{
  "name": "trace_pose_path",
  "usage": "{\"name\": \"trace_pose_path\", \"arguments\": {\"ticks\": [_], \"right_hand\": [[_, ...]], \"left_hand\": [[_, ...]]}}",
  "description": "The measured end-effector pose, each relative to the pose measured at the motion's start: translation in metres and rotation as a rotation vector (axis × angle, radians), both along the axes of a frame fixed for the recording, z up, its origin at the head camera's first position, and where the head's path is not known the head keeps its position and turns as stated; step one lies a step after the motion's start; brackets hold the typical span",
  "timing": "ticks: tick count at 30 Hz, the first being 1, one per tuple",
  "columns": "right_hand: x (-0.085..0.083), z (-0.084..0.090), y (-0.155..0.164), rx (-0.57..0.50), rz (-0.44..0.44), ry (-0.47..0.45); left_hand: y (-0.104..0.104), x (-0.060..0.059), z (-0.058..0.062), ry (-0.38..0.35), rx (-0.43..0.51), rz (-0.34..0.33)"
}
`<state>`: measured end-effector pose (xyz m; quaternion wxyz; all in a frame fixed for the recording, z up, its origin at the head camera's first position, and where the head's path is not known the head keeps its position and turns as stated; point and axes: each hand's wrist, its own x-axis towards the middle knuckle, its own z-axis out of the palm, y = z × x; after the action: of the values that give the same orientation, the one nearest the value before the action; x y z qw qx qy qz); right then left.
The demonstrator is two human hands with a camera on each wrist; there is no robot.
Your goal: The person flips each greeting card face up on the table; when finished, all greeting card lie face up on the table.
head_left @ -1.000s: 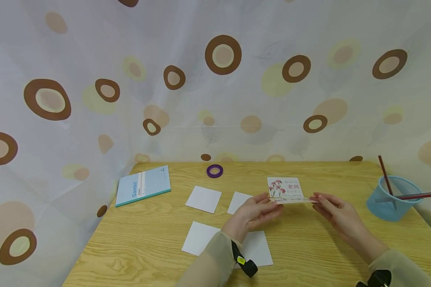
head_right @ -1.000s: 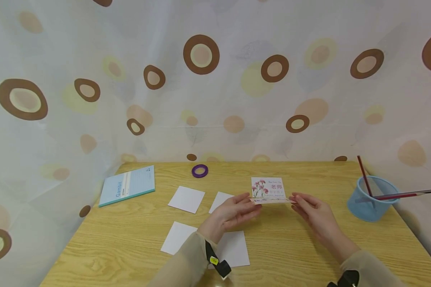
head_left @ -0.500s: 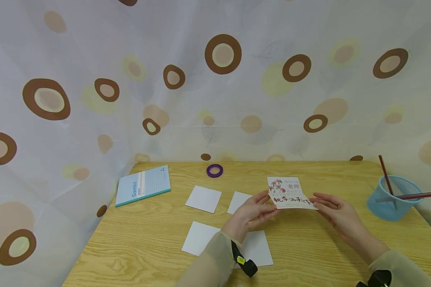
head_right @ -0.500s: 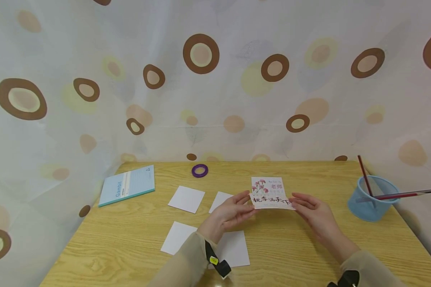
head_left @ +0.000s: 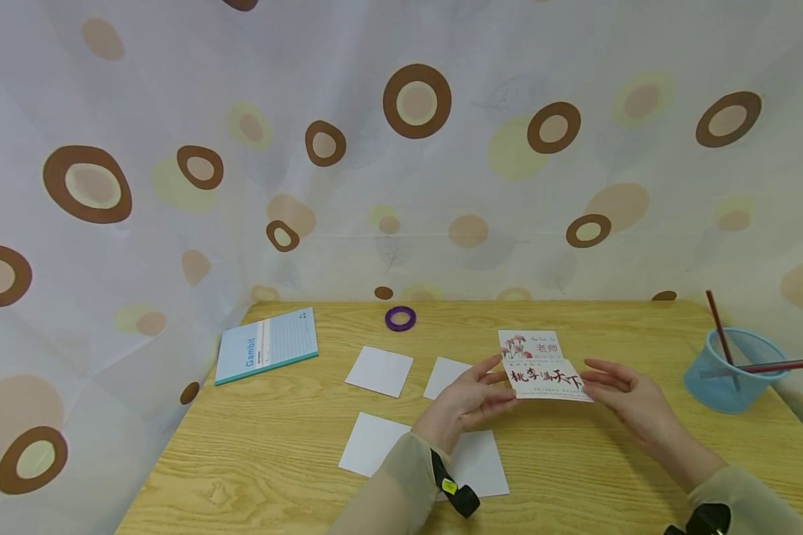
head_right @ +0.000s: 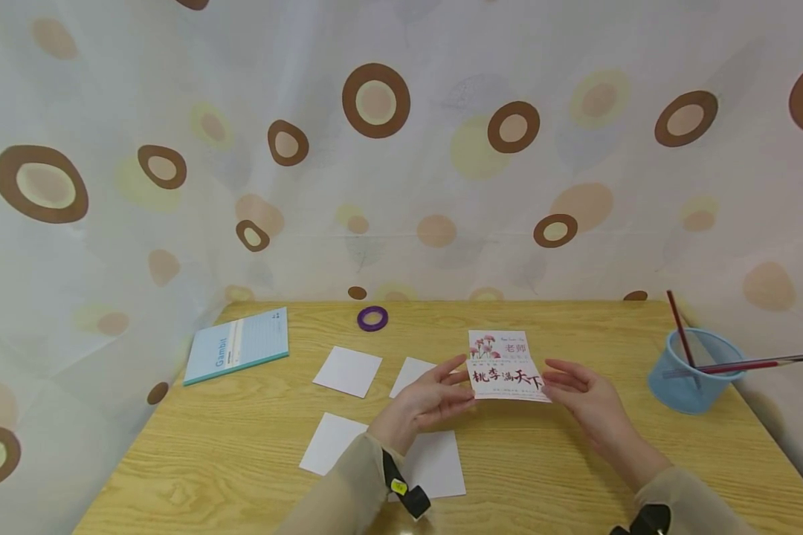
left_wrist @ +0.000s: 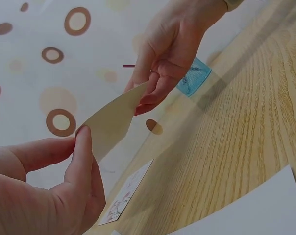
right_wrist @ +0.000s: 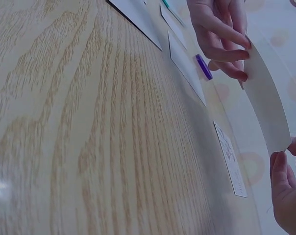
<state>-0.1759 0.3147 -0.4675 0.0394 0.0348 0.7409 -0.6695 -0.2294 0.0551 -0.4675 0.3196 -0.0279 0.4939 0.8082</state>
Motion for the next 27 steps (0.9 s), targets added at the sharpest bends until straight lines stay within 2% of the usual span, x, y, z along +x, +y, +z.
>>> {"name": "trace_pose_path", "arguments": {"ticks": [2, 5, 10, 15, 20, 27], "right_hand": [[-0.0002, -0.0004, 0.0, 0.047, 0.003, -0.015], [-0.0003, -0.0007, 0.0, 0.056, 0.005, -0.034], [-0.0007, -0.0003, -0.0005, 0.001, 0.015, -0.047], [-0.0016, 0.0001, -0.0007, -0.044, 0.02, -0.047], [-0.0016, -0.0003, -0.0009, 0.024, 0.028, -0.062], [-0.0013, -0.0045, -0.0012, 0.151, 0.014, -0.106]], "left_hand": [[0.0004, 0.0003, -0.0004, 0.005, -0.017, 0.0], [0.0009, 0.0006, -0.0007, 0.015, -0.052, 0.003], [0.0018, 0.001, -0.0014, 0.029, -0.096, 0.006], [0.0035, 0.0014, -0.001, 0.002, -0.1, 0.042], [0.005, 0.0013, -0.0002, -0.033, -0.081, 0.065], [0.0047, 0.0021, -0.0001, -0.053, -0.096, 0.036]]}}
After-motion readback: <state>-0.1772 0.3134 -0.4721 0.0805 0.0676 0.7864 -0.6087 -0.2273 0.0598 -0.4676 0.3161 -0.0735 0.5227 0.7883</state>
